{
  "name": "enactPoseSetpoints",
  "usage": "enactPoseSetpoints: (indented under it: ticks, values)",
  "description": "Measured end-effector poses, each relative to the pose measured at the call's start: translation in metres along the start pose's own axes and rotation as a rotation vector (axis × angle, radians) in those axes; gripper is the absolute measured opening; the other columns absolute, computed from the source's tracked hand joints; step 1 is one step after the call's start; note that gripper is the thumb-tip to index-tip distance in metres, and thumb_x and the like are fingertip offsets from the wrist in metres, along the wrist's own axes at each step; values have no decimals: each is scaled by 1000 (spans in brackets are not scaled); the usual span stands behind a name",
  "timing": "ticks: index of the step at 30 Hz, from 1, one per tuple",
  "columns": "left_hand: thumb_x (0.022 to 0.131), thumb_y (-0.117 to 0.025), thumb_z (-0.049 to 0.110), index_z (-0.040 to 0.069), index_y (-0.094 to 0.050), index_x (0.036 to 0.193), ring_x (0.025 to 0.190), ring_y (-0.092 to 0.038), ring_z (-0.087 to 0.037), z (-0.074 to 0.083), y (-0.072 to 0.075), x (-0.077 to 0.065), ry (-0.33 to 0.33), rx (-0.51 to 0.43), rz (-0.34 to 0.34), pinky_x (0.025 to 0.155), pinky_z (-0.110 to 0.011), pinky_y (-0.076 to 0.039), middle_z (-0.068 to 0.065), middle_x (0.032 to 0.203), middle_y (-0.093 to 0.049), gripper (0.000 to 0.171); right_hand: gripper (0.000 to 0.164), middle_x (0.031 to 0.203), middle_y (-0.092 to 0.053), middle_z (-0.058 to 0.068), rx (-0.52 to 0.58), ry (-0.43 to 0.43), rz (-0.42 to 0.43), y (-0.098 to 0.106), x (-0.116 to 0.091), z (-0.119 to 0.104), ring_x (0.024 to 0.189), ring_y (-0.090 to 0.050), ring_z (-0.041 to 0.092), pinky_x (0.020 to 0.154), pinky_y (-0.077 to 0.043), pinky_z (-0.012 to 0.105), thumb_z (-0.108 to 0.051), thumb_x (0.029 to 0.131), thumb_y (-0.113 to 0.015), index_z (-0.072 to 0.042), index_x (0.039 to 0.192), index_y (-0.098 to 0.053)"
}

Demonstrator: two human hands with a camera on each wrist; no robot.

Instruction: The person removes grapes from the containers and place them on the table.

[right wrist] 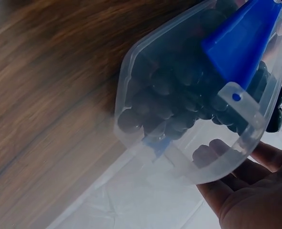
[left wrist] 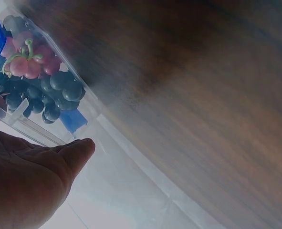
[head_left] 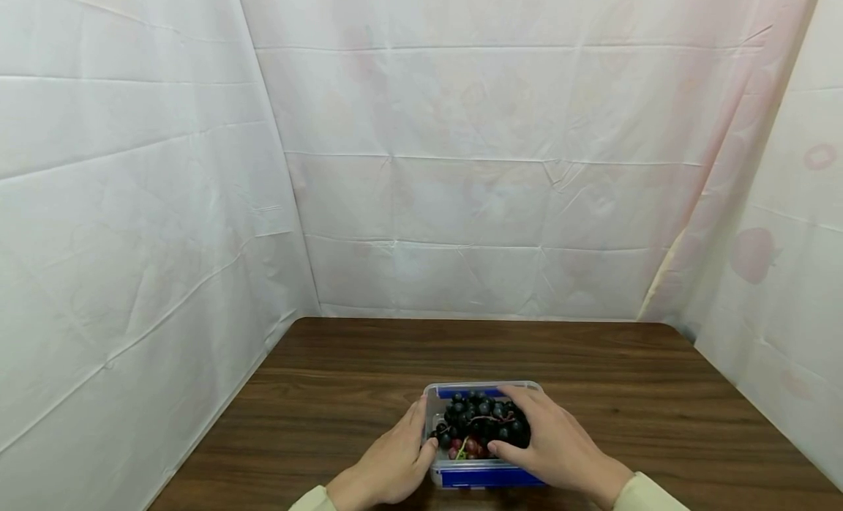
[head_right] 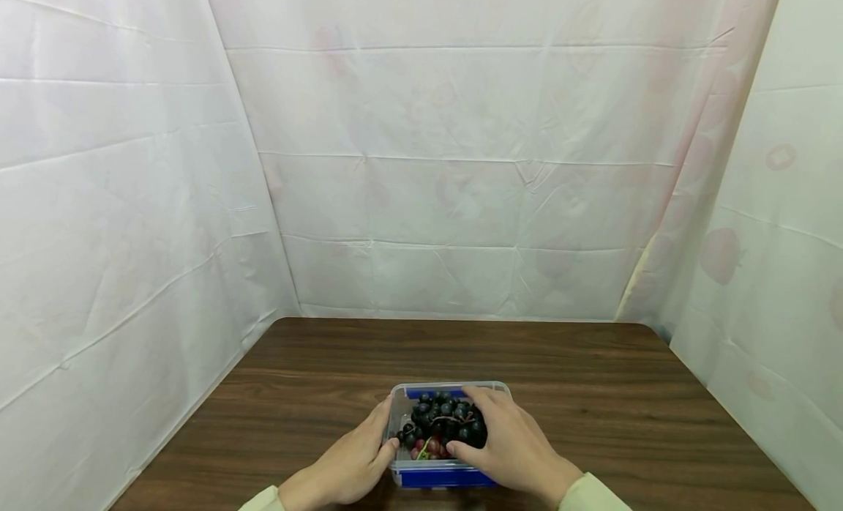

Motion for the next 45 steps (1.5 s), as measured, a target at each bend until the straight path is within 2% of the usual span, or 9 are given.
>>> enactPoseSetpoints:
  ticks: [7, 17, 22, 28, 32, 38, 45]
  values:
    - [110, -38, 41, 0, -10, 163, 151, -29, -34, 3, 1, -2, 1, -2, -2, 116, -57, -34, -19, 168, -18, 73, 81, 141, -60, 5, 26, 7, -17, -5, 5, -3, 122, -61, 33, 87, -57, 56, -54, 83, -82, -17, 148, -54]
    - [110, -37, 41, 0, -10, 164, 152, -27, -34, 0, -1, 0, 14, -8, -4, 117, -56, -33, -18, 168, -18, 72, 81, 142, -60, 6, 33, 23, -34, -11, 12, -6, 126, -58, 37, 90, -55, 59, -53, 82, -83, -15, 148, -54]
    - [110, -36, 42, 2, -9, 164, 152, -27, -34, -1, -2, 1, 18, -15, -11, 117, -56, -33, -18, 169, -18, 72, 81, 142, -60, 7, 32, 48, -53, -16, 15, -6, 125, -59, 35, 91, -56, 56, -48, 83, -84, -13, 149, -53]
    - [110, -36, 41, 1, -9, 164, 152, -26, -33, -1, -2, 1, 11, -5, -1, 117, -56, -33, -18, 169, -17, 72, 75, 135, -66, 3, 53, 119, -55, -17, 18, -8, 112, -68, 22, 85, -60, 45, -40, 84, -85, -19, 149, -54]
    - [110, -36, 41, 0, -10, 164, 152, -27, -34, 0, -2, 1, 8, -2, 4, 117, -56, -33, -19, 168, -18, 72, 75, 134, -67, 0, 73, 136, -59, -18, 20, -9, 105, -70, 16, 82, -61, 41, -36, 85, -85, -25, 151, -52]
    - [110, -37, 40, -1, -11, 163, 152, -28, -35, 1, -1, 1, 7, 12, 15, 117, -56, -33, -20, 168, -19, 72, 65, 131, -69, -1, 52, 163, -34, -19, 20, -10, 110, -69, 19, 85, -60, 42, -34, 86, -85, -22, 145, -61]
    - [110, -38, 40, -1, -12, 163, 151, -29, -35, 2, -1, 0, 6, 12, 15, 116, -56, -34, -21, 167, -20, 72, 50, 116, -71, -7, 22, 204, -1, -19, 20, -11, 92, -70, 8, 73, -60, 32, -26, 85, -85, -20, 132, -70]
Point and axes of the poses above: each hand's wrist, its own x-axis towards the middle knuckle, its own y-axis out of the back of the hand, z = x × y, the point moved 5 cm from there along x, towards the middle knuckle
